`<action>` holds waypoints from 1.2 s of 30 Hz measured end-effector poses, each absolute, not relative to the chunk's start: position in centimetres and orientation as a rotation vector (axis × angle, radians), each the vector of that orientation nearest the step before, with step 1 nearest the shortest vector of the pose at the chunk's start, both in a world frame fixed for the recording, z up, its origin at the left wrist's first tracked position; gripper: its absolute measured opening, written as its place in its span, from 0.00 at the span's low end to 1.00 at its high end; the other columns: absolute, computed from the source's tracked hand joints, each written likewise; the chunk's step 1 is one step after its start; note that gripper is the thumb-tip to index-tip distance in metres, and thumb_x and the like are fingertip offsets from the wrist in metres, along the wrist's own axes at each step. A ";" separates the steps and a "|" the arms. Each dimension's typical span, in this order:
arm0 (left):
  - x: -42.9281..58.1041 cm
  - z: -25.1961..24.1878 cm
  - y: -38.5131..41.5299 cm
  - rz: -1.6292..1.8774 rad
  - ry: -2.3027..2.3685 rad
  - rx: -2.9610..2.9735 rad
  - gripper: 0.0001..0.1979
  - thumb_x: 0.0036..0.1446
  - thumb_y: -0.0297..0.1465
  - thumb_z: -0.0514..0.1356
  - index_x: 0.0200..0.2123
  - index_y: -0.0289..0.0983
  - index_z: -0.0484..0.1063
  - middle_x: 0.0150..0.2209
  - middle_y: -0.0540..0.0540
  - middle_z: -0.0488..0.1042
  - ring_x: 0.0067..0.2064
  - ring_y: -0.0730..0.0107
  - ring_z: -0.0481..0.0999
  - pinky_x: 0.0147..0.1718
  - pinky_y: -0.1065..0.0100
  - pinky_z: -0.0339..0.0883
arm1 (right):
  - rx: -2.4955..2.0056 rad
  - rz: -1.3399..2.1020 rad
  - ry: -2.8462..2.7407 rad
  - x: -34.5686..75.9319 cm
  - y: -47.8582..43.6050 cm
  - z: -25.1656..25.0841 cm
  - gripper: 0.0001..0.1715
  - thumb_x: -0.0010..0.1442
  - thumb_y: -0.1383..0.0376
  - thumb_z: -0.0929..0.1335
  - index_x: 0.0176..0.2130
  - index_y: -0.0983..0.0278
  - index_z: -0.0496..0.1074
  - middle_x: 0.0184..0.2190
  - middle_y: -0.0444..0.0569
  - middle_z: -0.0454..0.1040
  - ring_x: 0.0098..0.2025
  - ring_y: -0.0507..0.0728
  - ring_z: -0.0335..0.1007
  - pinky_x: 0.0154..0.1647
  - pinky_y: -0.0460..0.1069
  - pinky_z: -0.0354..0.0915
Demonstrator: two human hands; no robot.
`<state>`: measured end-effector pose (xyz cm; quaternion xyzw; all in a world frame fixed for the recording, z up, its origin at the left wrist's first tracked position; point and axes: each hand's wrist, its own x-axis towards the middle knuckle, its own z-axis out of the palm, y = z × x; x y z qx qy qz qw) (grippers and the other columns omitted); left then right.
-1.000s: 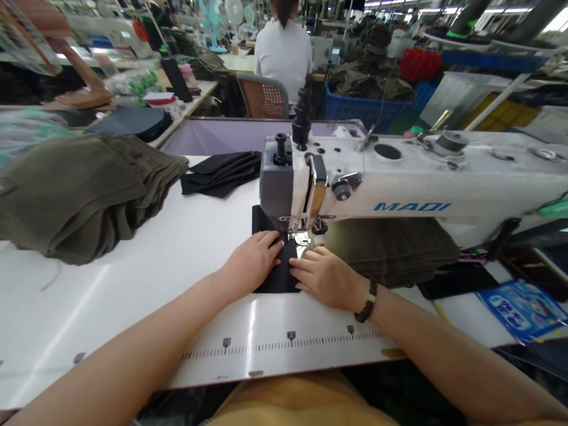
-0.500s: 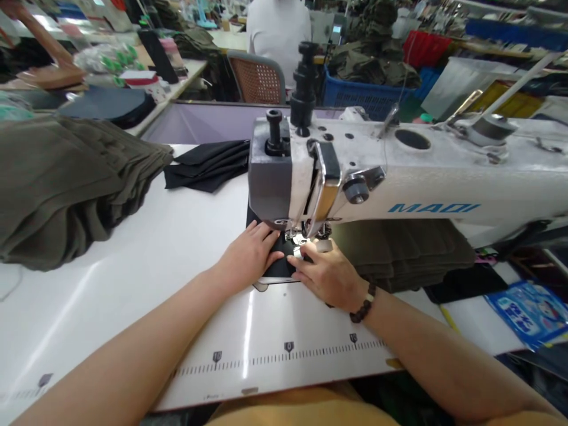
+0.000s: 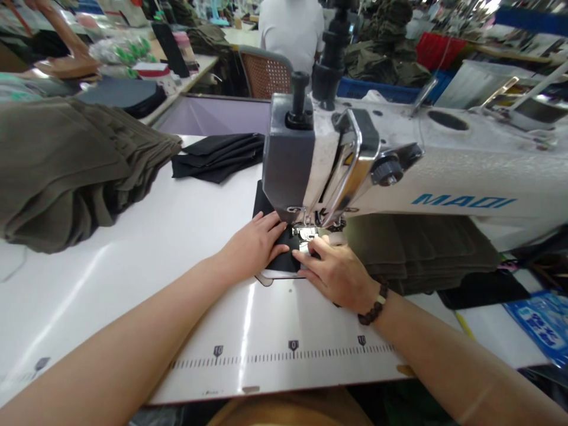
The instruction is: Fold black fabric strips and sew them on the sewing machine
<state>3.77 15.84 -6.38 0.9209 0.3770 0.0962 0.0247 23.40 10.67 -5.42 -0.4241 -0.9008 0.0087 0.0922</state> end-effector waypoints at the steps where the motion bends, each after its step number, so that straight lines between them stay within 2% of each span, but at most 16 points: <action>1: 3.8 -6.4 15.9 0.291 1.166 2.845 0.17 0.59 0.36 0.50 0.46 0.29 0.64 0.46 0.36 0.65 0.52 0.55 0.62 0.49 0.56 0.59 | -1.262 0.021 -2.677 23.4 10.7 -5.4 0.16 0.59 0.59 0.64 0.47 0.60 0.68 0.34 0.48 0.67 0.35 0.55 0.59 0.33 0.50 0.49; 11: 3.8 -6.0 16.0 0.289 1.149 2.825 0.16 0.58 0.35 0.51 0.44 0.31 0.65 0.46 0.38 0.66 0.51 0.57 0.63 0.48 0.58 0.59 | -1.259 0.024 -2.687 23.3 10.7 -5.2 0.17 0.59 0.58 0.64 0.47 0.61 0.67 0.34 0.48 0.68 0.36 0.55 0.60 0.34 0.50 0.49; 19: 3.6 -6.1 16.2 0.324 1.138 2.866 0.17 0.58 0.35 0.51 0.46 0.29 0.65 0.45 0.37 0.67 0.49 0.56 0.64 0.46 0.57 0.60 | -1.283 0.042 -2.679 23.2 10.9 -5.4 0.19 0.59 0.57 0.63 0.48 0.63 0.66 0.35 0.49 0.68 0.35 0.55 0.60 0.32 0.50 0.50; 23: 3.6 -5.2 15.1 0.308 0.942 2.907 0.12 0.59 0.32 0.50 0.38 0.34 0.71 0.40 0.42 0.70 0.43 0.63 0.69 0.42 0.61 0.63 | -1.064 0.079 -2.690 23.7 10.8 -5.4 0.16 0.60 0.57 0.61 0.41 0.64 0.70 0.30 0.48 0.67 0.33 0.54 0.59 0.33 0.50 0.50; 26: 3.6 -4.6 14.4 0.224 0.727 2.875 0.14 0.61 0.30 0.48 0.33 0.35 0.73 0.37 0.45 0.72 0.39 0.68 0.70 0.39 0.67 0.65 | -0.947 0.063 -2.679 23.9 10.8 -5.5 0.17 0.62 0.58 0.60 0.37 0.65 0.71 0.27 0.47 0.66 0.32 0.54 0.58 0.33 0.50 0.50; 36: 3.4 -5.2 14.9 0.257 0.798 2.850 0.15 0.61 0.30 0.47 0.36 0.34 0.72 0.40 0.46 0.71 0.41 0.68 0.70 0.40 0.68 0.66 | -1.153 0.107 -2.648 23.5 11.1 -5.6 0.14 0.60 0.59 0.63 0.41 0.65 0.70 0.30 0.48 0.69 0.32 0.54 0.61 0.32 0.49 0.50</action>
